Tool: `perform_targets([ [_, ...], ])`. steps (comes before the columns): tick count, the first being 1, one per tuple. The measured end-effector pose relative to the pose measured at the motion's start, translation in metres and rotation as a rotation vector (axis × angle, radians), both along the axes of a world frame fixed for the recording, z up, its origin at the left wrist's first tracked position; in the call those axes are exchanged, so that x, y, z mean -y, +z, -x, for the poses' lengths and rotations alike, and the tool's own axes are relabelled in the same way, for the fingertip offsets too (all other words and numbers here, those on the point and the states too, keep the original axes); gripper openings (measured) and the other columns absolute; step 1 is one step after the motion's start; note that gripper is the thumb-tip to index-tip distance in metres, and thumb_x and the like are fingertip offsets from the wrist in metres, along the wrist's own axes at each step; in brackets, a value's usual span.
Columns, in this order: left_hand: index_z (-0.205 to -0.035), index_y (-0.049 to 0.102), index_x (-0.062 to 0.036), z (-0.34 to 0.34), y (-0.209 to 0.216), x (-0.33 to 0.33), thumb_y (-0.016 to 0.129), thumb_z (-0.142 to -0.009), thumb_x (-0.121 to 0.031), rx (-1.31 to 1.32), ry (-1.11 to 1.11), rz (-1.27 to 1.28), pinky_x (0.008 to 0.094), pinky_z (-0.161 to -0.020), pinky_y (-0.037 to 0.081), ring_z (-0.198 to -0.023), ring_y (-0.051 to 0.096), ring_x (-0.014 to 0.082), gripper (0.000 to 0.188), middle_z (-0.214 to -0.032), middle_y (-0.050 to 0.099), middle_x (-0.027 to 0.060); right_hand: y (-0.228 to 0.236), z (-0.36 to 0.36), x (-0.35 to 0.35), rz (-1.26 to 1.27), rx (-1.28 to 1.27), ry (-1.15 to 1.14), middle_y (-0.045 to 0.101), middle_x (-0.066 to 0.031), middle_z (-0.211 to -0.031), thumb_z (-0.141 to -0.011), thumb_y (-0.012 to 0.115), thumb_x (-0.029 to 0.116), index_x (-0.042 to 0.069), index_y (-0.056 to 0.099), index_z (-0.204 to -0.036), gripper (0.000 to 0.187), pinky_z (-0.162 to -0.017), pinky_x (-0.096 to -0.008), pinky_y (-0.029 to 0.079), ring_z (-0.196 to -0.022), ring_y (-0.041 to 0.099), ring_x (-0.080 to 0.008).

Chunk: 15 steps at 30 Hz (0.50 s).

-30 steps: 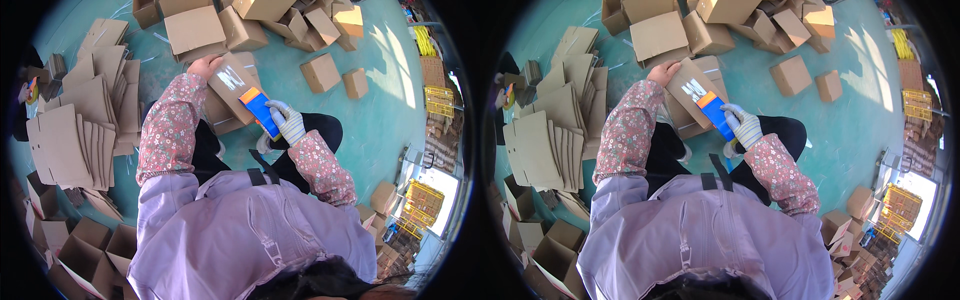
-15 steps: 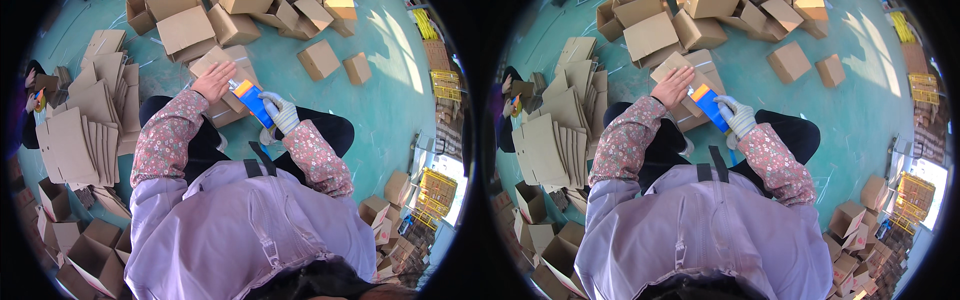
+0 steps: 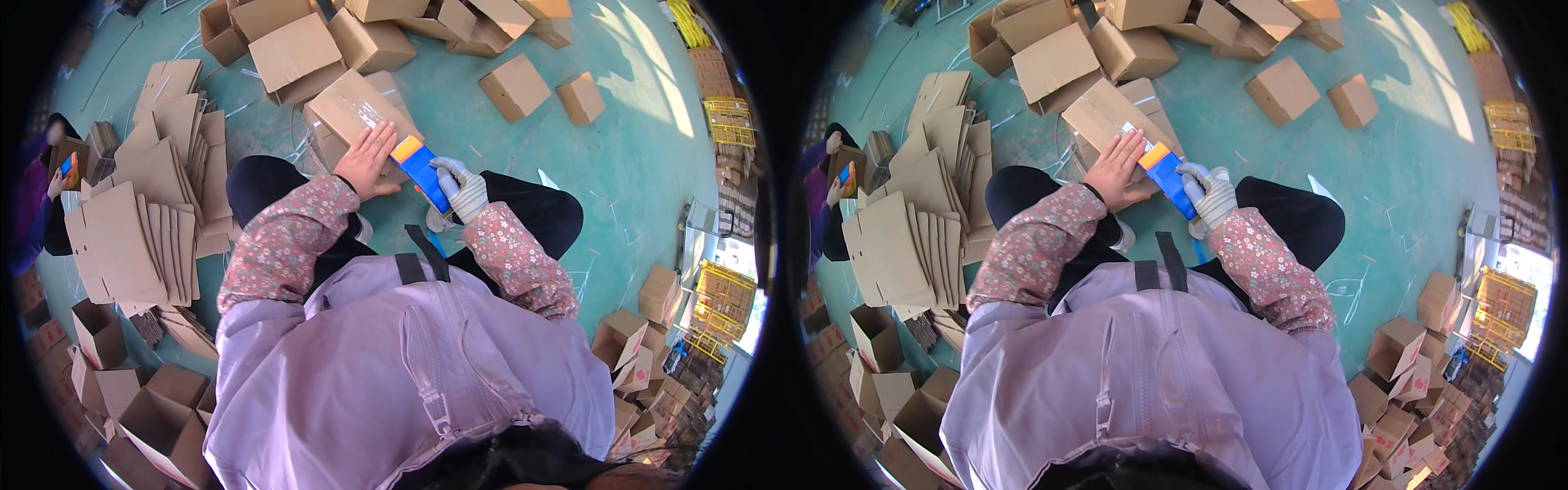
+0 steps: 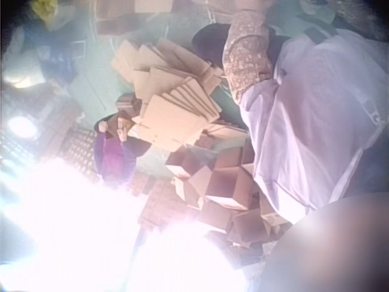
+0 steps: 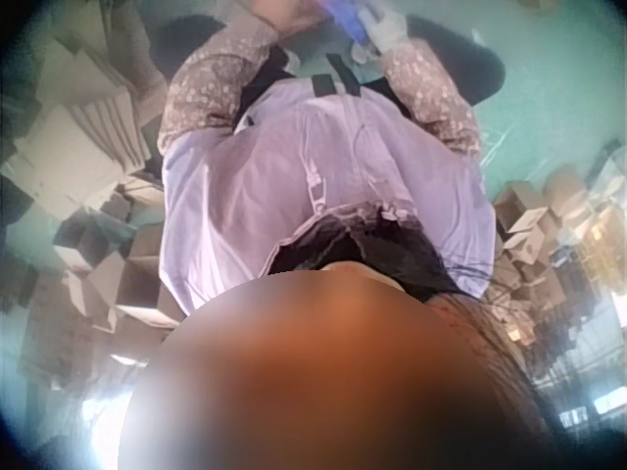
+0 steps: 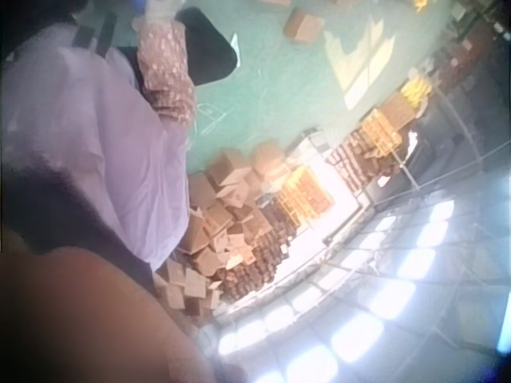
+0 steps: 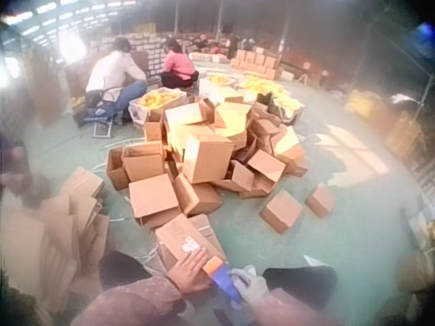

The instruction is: The person assembles flat cardboard boxes by folding flaps and secures them with a handheld tape dispenser. They repeatedly pick up flat sheets, fold them into boxes, and apply tape to close the seams, stacking finished boxes nearby.

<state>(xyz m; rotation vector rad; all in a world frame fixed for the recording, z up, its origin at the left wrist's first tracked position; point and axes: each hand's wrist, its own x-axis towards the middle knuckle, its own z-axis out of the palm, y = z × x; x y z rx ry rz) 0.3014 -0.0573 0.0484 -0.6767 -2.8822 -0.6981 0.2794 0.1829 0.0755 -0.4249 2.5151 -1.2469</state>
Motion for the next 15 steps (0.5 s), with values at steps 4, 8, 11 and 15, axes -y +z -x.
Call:
perform_targets([
  [4,-0.133,0.033,-0.0004,-0.004,-0.012,-0.009,0.064,-0.074,-0.030,-0.019,0.106,-0.005,0.0418,-0.109,0.019,-0.133,0.024,0.0275,0.073,-0.143,0.027,0.0154,-0.005,0.002,-0.001,-0.057,0.032,0.002,0.063,-0.0083,-0.100,-0.087,0.056,0.016,0.009,0.061,-0.107,0.023,-0.079,-0.0246,0.046,-0.089,0.061,-0.0135],
  [8,-0.133,0.036,-0.0078,-0.002,-0.018,-0.001,0.061,-0.076,-0.026,-0.010,0.134,0.033,0.0428,-0.108,0.020,-0.132,0.026,0.0280,0.065,-0.142,0.028,0.0151,0.007,-0.006,-0.014,0.022,0.007,0.171,0.063,-0.0091,-0.098,-0.084,0.059,0.017,0.009,0.061,-0.109,0.026,-0.078,-0.0247,0.046,-0.087,0.061,-0.0133],
  [11,-0.132,0.041,-0.0186,-0.006,-0.016,-0.003,0.059,-0.077,-0.024,-0.107,0.094,0.081,0.0452,-0.107,0.021,-0.132,0.027,0.0299,0.058,-0.142,0.028,0.0158,0.028,-0.026,-0.043,-0.028,0.064,0.126,0.063,-0.0085,-0.100,-0.085,0.059,0.018,0.008,0.060,-0.109,0.026,-0.079,-0.0257,0.047,-0.090,0.060,-0.0136],
  [15,-0.129,0.045,-0.0269,-0.006,-0.013,-0.009,0.057,-0.077,-0.021,-0.116,0.074,0.091,0.0481,-0.106,0.021,-0.131,0.027,0.0322,0.054,-0.141,0.028,0.0183,0.039,-0.048,-0.068,0.088,0.193,0.028,0.061,-0.0077,-0.103,-0.086,0.057,0.019,0.006,0.060,-0.109,0.027,-0.083,-0.0267,0.046,-0.094,0.059,-0.0143],
])
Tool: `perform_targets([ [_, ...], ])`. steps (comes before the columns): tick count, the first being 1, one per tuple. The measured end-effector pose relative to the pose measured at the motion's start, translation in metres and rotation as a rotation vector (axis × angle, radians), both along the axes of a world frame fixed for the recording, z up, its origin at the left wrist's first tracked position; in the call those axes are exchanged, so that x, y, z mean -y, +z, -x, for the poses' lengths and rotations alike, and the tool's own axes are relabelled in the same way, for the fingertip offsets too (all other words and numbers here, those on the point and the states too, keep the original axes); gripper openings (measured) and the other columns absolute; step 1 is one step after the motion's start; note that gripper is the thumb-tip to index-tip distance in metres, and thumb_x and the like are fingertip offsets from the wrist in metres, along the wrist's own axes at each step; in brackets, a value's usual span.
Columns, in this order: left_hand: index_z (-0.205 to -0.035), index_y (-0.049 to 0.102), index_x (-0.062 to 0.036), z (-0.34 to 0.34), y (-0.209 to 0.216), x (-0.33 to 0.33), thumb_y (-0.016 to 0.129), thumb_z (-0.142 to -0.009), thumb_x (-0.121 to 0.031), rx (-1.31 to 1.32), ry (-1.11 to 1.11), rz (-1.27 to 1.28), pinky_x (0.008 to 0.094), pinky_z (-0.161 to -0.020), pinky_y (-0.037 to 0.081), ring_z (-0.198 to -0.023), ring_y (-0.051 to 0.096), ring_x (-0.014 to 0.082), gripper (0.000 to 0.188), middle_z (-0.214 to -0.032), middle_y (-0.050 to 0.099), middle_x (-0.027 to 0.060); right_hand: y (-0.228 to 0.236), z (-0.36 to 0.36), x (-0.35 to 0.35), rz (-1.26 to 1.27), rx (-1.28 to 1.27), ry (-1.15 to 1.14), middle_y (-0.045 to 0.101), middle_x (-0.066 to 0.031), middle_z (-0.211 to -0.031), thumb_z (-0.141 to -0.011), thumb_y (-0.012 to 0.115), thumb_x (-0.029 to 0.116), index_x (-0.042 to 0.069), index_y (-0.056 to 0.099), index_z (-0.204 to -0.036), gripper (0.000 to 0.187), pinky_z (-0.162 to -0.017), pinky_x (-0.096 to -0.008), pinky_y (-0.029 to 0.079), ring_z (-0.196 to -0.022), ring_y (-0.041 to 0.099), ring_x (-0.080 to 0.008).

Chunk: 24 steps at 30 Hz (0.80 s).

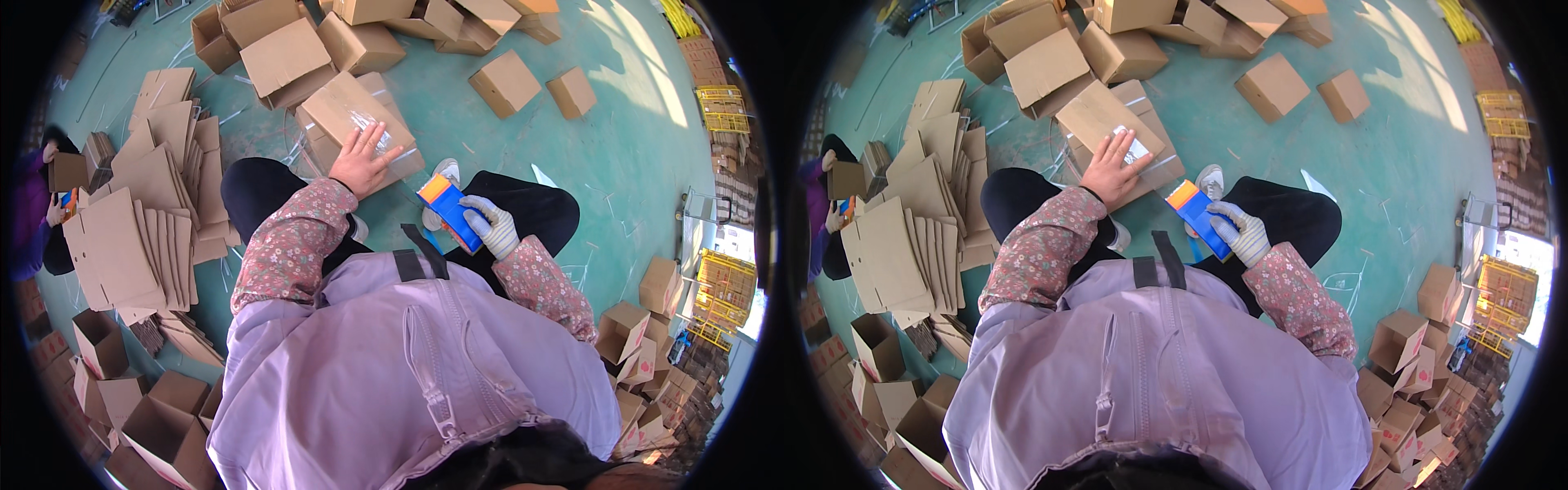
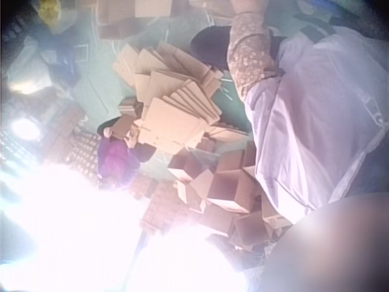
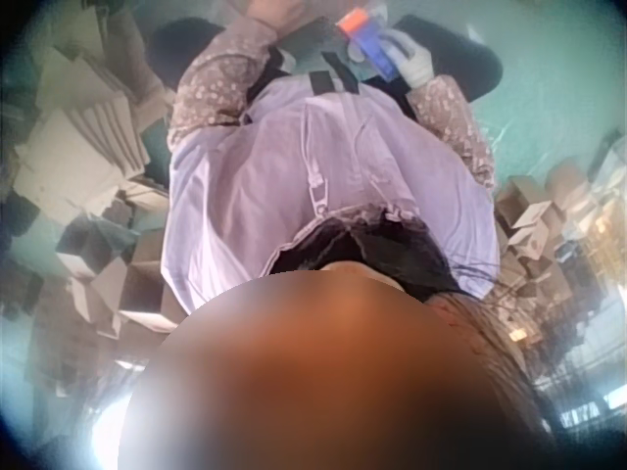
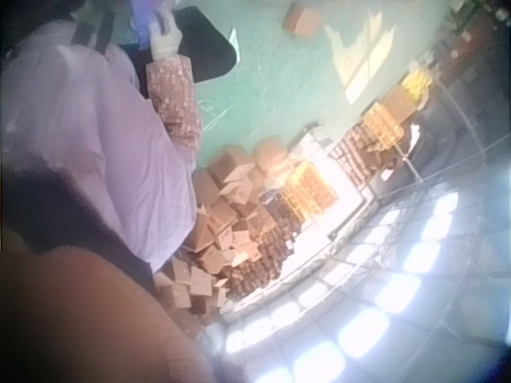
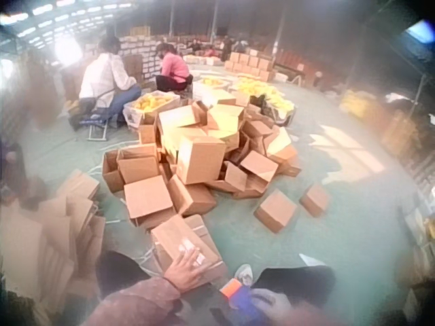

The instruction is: The person assembles flat cardboard boxes by folding flaps and secures them with a handheld tape dispenser. They repeatedly pick up flat sheets, fold them into boxes, and apply tape to close the seams, stacking finished boxes nearby.

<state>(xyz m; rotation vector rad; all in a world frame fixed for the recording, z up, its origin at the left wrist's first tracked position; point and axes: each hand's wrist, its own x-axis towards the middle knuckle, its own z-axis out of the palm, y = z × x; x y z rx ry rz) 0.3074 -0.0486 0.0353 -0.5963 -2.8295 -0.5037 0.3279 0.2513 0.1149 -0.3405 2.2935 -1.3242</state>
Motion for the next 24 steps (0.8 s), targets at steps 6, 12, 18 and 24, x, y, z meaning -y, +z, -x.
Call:
perform_targets([
  [6,-0.124,0.051,-0.0289,0.000,-0.011,-0.002,0.058,-0.076,-0.020,-0.034,-0.028,0.039,0.0530,-0.106,0.019,-0.130,0.025,0.0388,0.050,-0.138,0.028,0.0235,-0.034,0.016,0.014,-0.172,-0.076,0.076,0.062,-0.0074,-0.097,-0.087,0.056,0.025,0.007,0.060,-0.109,0.029,-0.082,-0.0253,0.045,-0.091,0.059,-0.0126],
  [12,-0.105,0.064,-0.0176,0.011,-0.031,-0.030,0.060,-0.076,-0.035,-0.109,0.087,-0.015,0.0563,-0.104,0.019,-0.123,0.032,0.0437,0.034,-0.130,0.038,0.0250,-0.053,0.047,0.054,-0.474,-0.219,0.137,0.062,-0.0174,-0.094,-0.083,0.055,0.035,0.018,0.063,-0.104,0.028,-0.076,-0.0409,0.048,-0.083,0.061,-0.0339],
  [18,-0.125,0.053,-0.0202,0.021,-0.056,-0.049,0.047,-0.081,-0.033,0.020,-0.013,0.548,0.0607,-0.104,0.012,-0.137,0.011,0.0320,0.046,-0.148,0.016,0.0125,-0.057,0.090,0.095,-0.522,-0.132,0.199,0.064,-0.0150,-0.096,-0.083,0.054,0.034,0.010,0.064,-0.100,0.031,-0.080,-0.0393,0.046,-0.090,0.061,-0.0324],
  [24,-0.127,0.050,-0.0133,0.027,-0.070,-0.053,0.047,-0.078,-0.035,-0.311,0.013,0.693,0.0528,-0.108,0.007,-0.138,0.001,0.0292,0.054,-0.150,0.006,0.0102,-0.125,0.100,0.117,-0.637,0.022,0.184,0.065,-0.0154,-0.095,-0.082,0.056,0.033,0.008,0.064,-0.099,0.032,-0.079,-0.0398,0.047,-0.089,0.062,-0.0314],
])
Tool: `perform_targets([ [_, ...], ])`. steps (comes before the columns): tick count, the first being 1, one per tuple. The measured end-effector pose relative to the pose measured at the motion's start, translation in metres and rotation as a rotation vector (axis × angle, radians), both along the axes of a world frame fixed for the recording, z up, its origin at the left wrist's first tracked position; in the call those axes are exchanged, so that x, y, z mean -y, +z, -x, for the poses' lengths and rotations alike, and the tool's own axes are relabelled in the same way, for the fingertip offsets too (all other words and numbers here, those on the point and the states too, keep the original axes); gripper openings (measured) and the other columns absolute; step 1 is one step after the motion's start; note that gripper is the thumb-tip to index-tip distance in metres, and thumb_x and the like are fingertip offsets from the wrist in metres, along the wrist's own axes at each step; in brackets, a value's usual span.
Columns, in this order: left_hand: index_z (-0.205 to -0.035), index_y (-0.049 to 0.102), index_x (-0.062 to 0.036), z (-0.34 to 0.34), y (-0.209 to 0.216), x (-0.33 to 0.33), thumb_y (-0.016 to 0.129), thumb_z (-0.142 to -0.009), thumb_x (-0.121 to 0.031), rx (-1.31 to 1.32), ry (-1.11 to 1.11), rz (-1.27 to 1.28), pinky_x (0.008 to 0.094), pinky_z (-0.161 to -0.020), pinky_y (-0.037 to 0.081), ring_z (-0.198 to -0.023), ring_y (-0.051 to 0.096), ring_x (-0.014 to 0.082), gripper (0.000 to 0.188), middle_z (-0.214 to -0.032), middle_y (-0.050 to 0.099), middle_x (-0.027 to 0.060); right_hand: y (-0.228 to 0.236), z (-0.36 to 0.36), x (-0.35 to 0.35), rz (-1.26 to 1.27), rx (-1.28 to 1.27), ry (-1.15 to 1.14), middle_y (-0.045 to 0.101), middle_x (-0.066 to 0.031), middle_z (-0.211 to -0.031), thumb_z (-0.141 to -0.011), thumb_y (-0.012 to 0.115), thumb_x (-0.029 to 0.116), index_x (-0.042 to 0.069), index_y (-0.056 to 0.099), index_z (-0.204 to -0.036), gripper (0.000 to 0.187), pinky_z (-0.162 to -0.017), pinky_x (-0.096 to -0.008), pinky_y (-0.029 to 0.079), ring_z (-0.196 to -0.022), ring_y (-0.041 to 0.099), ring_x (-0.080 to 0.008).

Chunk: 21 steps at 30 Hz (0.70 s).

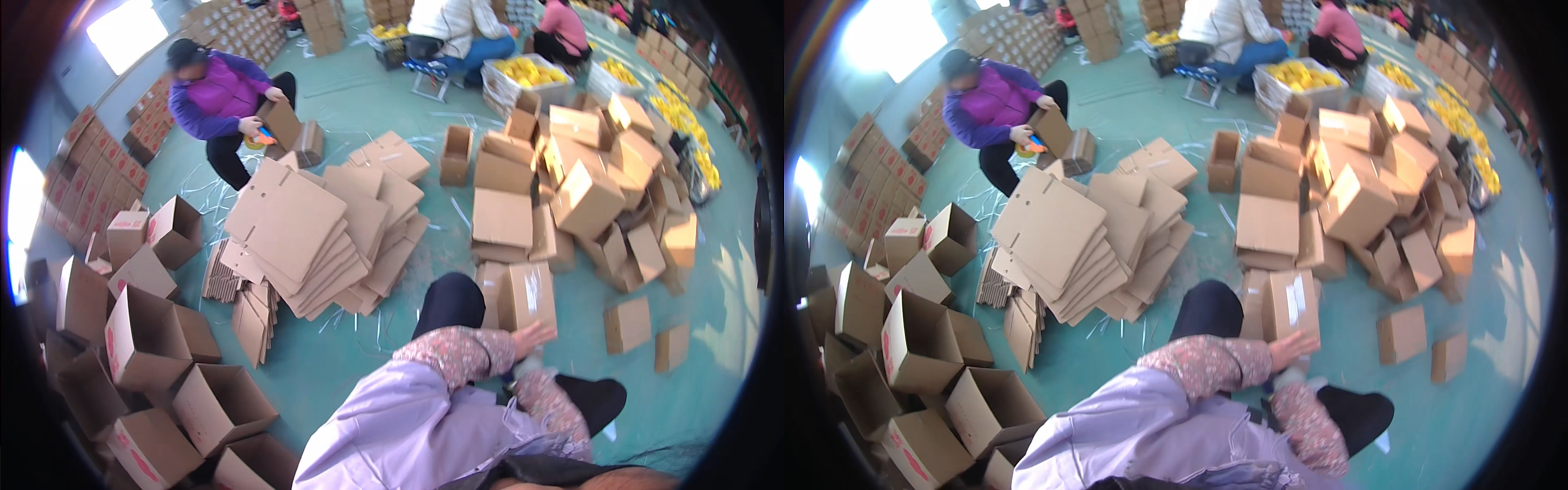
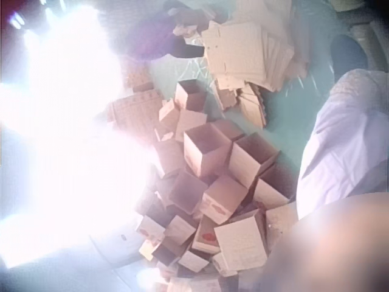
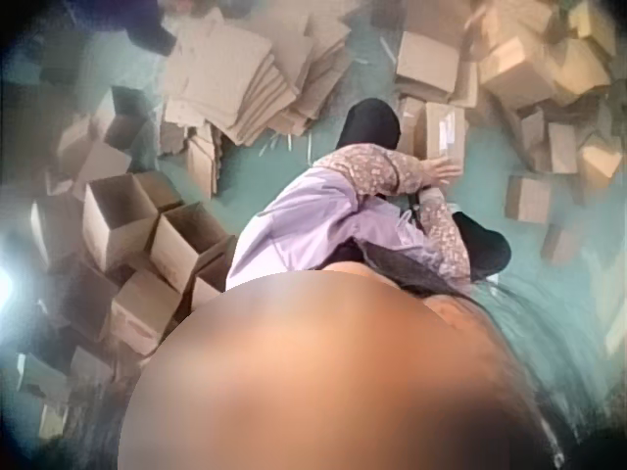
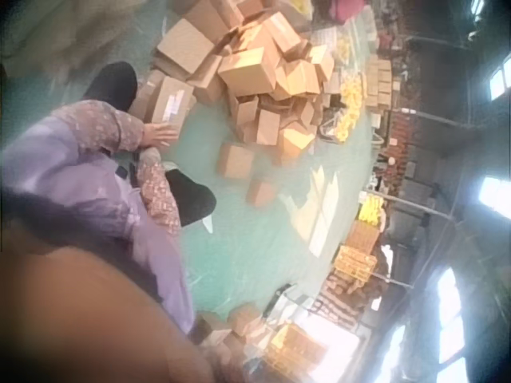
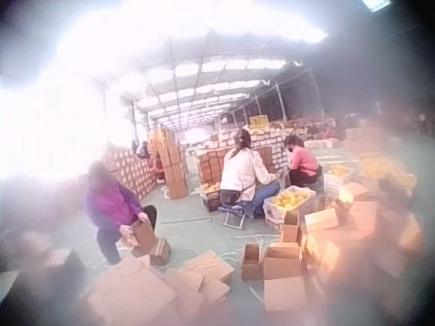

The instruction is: The person assembles flat cardboard boxes by folding flaps and secures them with a handheld tape dispenser. They repeatedly pick up flat sheets, fold them into boxes, and apply tape to close the seams, stacking finished boxes nearby.

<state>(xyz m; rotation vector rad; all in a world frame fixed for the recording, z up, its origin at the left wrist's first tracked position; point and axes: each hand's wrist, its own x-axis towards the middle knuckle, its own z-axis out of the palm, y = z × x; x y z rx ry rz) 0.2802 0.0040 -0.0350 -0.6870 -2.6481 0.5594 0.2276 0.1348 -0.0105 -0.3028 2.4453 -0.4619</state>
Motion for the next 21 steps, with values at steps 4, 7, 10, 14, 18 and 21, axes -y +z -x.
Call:
perform_targets([
  [4,-0.108,0.065,-0.0126,-0.007,0.019,0.010,0.053,-0.074,-0.032,0.203,-0.047,-0.193,0.0513,-0.109,0.006,-0.138,0.003,0.0282,0.041,-0.150,0.009,0.0109,-0.050,0.006,-0.019,-0.010,0.058,-0.060,0.065,-0.0163,-0.094,-0.081,0.057,0.033,0.006,0.065,-0.098,0.032,-0.079,-0.0402,0.047,-0.088,0.062,-0.0308],
  [7,-0.099,0.069,-0.0116,0.001,0.042,0.012,0.056,-0.073,-0.031,0.647,-0.091,-0.559,0.0516,-0.109,0.006,-0.138,0.006,0.0281,0.035,-0.148,0.016,0.0125,-0.066,0.021,-0.040,0.012,0.051,-0.110,0.065,-0.0170,-0.093,-0.081,0.057,0.032,0.005,0.065,-0.098,0.033,-0.078,-0.0404,0.047,-0.087,0.063,-0.0304],
  [10,-0.112,0.060,-0.0106,0.030,0.058,0.027,0.060,-0.071,-0.032,0.664,0.029,-0.935,0.0568,-0.107,0.010,-0.136,0.017,0.0286,0.046,-0.143,0.028,0.0126,-0.058,0.036,-0.056,0.071,-0.055,-0.150,0.066,-0.0161,-0.092,-0.081,0.058,0.032,0.001,0.064,-0.097,0.035,-0.075,-0.0386,0.049,-0.084,0.063,-0.0260],
  [14,-0.137,0.031,-0.0108,0.067,0.061,0.080,0.063,-0.073,-0.042,0.155,0.759,-0.832,0.0603,-0.102,0.019,-0.136,0.017,0.0274,0.078,-0.141,0.031,0.0107,-0.026,0.020,-0.046,0.309,0.031,-0.340,0.067,-0.0119,-0.088,-0.081,0.061,0.024,0.000,0.065,-0.098,0.030,-0.072,-0.0322,0.049,-0.077,0.061,-0.0167],
  [18,-0.117,0.046,0.0052,0.078,0.057,0.129,0.063,-0.069,-0.060,0.507,0.899,-1.091,0.0408,-0.095,0.039,-0.107,0.049,0.0387,0.083,-0.112,0.054,0.0231,0.007,0.006,-0.030,0.260,-0.113,-0.188,0.066,-0.0106,-0.087,-0.083,0.060,0.020,-0.001,0.063,-0.101,0.027,-0.071,-0.0316,0.049,-0.077,0.061,-0.0173],
  [21,-0.105,0.056,0.0027,0.064,0.055,0.129,0.063,-0.070,-0.055,0.519,0.751,-1.176,0.0421,-0.089,0.044,-0.100,0.055,0.0348,0.068,-0.104,0.057,0.0242,0.008,0.003,-0.032,0.571,0.225,-0.340,0.066,-0.0133,-0.091,-0.083,0.058,0.021,0.000,0.062,-0.104,0.030,-0.075,-0.0334,0.048,-0.081,0.062,-0.0203],
])
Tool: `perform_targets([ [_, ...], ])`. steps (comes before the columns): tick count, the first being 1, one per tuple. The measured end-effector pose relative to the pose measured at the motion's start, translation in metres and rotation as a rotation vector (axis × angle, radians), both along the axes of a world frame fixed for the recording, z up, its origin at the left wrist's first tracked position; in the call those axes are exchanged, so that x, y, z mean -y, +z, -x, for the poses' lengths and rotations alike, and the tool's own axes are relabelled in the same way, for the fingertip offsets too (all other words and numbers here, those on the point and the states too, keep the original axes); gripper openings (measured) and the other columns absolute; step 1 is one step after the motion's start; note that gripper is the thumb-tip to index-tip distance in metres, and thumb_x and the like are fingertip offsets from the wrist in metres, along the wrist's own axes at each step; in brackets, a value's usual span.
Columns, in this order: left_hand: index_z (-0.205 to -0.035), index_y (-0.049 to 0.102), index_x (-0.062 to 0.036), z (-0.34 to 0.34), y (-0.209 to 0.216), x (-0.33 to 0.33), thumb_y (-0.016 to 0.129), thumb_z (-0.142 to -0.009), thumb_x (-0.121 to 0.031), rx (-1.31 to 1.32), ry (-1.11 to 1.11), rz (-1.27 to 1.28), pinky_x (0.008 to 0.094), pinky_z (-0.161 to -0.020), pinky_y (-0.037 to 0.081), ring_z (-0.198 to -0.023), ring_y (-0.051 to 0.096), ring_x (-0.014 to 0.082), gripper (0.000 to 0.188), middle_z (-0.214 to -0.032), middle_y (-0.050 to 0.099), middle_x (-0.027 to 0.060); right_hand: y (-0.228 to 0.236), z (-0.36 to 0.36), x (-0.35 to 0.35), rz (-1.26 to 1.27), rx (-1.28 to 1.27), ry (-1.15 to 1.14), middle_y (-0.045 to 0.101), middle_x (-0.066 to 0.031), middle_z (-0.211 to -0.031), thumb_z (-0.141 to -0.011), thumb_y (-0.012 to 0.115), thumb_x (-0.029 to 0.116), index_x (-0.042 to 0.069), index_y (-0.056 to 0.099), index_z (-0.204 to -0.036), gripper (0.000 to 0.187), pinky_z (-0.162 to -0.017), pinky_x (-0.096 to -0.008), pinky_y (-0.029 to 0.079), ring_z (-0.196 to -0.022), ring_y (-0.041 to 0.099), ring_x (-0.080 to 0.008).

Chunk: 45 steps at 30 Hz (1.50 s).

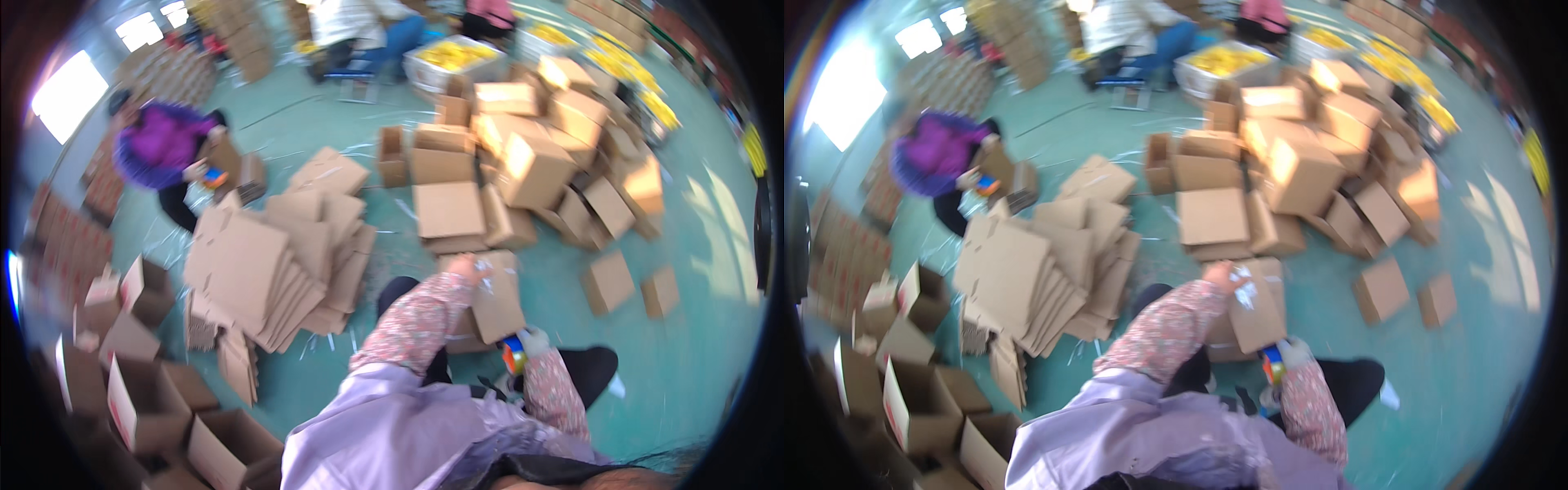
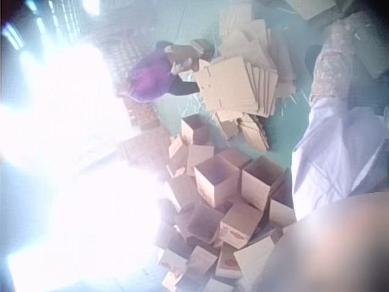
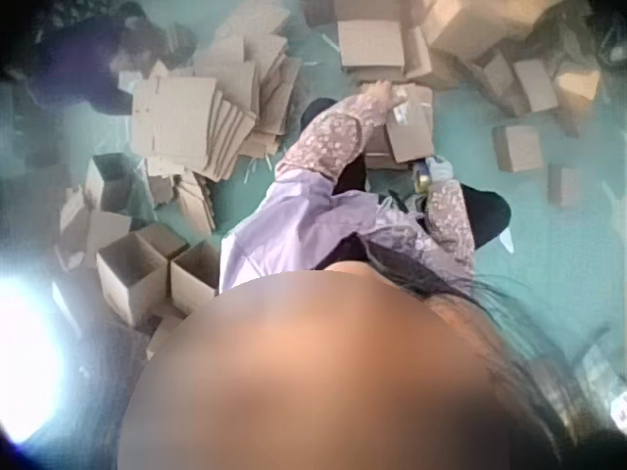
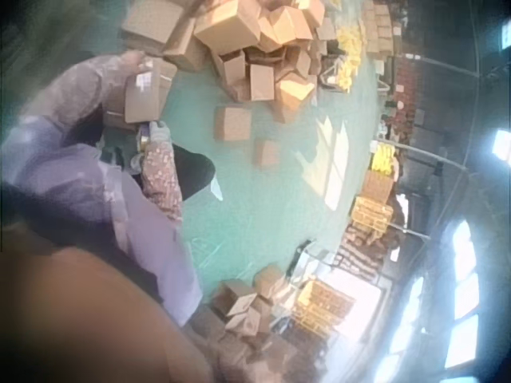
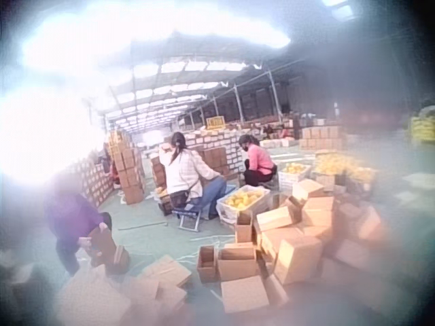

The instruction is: The person assembles flat cardboard boxes by folding flaps and secures them with a handheld tape dispenser. They repeatedly pick up flat sheets, fold them into boxes, and apply tape to close the seams, stacking finished boxes nearby.

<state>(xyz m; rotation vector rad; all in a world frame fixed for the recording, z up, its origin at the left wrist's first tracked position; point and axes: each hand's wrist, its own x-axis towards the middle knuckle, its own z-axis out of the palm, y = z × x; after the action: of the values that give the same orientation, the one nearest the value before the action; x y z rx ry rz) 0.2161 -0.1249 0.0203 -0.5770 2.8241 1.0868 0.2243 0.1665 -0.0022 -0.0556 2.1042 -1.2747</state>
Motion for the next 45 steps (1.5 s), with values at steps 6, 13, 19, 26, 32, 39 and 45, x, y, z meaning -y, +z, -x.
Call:
perform_targets([
  [6,-0.113,0.052,-0.0003,-0.019,0.060,-0.032,0.060,-0.077,-0.043,-0.147,-0.159,0.160,0.0443,-0.085,0.044,-0.103,0.052,0.0359,0.056,-0.109,0.054,0.0214,-0.005,-0.027,-0.023,-0.059,0.009,-0.198,0.065,-0.0150,-0.093,-0.080,0.058,0.026,0.006,0.063,-0.101,0.030,-0.081,-0.0334,0.045,-0.087,0.061,-0.0267],
  [13,-0.136,0.028,0.0008,0.086,0.294,-0.017,0.053,-0.087,-0.008,-1.297,-0.220,-0.287,0.0331,-0.103,0.028,-0.126,0.034,0.0229,0.056,-0.136,0.034,0.0182,0.189,0.106,0.043,0.594,-0.677,-0.431,0.063,-0.0076,-0.093,-0.088,0.058,0.026,0.003,0.061,-0.102,0.027,-0.077,-0.0245,0.046,-0.083,0.058,-0.0139],
  [19,-0.103,0.053,0.0016,0.017,0.258,-0.024,0.051,-0.089,-0.008,-1.101,-0.194,-0.358,0.0286,-0.084,0.042,-0.093,0.052,0.0190,0.017,-0.096,0.054,0.0105,0.230,0.091,0.069,1.021,-0.678,-0.350,0.061,-0.0009,-0.098,-0.086,0.059,0.007,0.001,0.061,-0.104,0.019,-0.079,-0.0212,0.045,-0.086,0.054,-0.0064],
  [26,-0.104,0.057,0.0010,-0.080,0.117,-0.091,0.046,-0.094,-0.030,-0.444,-0.119,-0.748,0.0256,-0.074,0.045,-0.082,0.055,0.0123,0.035,-0.091,0.060,0.0047,0.141,0.014,0.074,0.695,-0.364,-0.451,0.060,0.0007,-0.092,-0.086,0.061,0.010,0.003,0.059,-0.106,0.021,-0.074,-0.0204,0.047,-0.079,0.053,-0.0048],
  [32,-0.106,0.053,-0.0002,-0.102,0.106,-0.126,0.054,-0.090,-0.025,-0.473,0.227,-1.063,0.0235,-0.069,0.042,-0.079,0.050,0.0088,0.029,-0.089,0.056,0.0023,0.142,-0.022,0.081,0.440,-0.755,-0.188,0.058,-0.0081,-0.107,-0.088,0.060,0.022,0.002,0.053,-0.115,0.034,-0.086,-0.0285,0.044,-0.097,0.055,-0.0147],
  [39,-0.108,0.048,0.0029,-0.127,0.111,-0.121,0.056,-0.088,-0.009,-0.714,0.237,-0.876,0.0292,-0.076,0.046,-0.085,0.054,0.0134,0.025,-0.096,0.055,0.0085,0.134,-0.031,0.090,0.730,-0.447,-0.130,0.062,-0.0086,-0.091,-0.085,0.061,0.035,-0.001,0.053,-0.107,0.042,-0.065,-0.0272,0.052,-0.073,0.061,-0.0147],
  [45,-0.106,0.054,-0.0016,-0.162,0.139,-0.104,0.063,-0.078,-0.010,-0.815,0.188,-0.210,0.0352,-0.073,0.042,-0.083,0.049,0.0270,0.031,-0.086,0.046,0.0119,0.141,-0.042,0.101,0.610,-0.230,0.012,0.060,-0.0028,-0.094,-0.083,0.065,0.031,0.002,0.056,-0.106,0.038,-0.069,-0.0247,0.047,-0.079,0.056,-0.0098],
])
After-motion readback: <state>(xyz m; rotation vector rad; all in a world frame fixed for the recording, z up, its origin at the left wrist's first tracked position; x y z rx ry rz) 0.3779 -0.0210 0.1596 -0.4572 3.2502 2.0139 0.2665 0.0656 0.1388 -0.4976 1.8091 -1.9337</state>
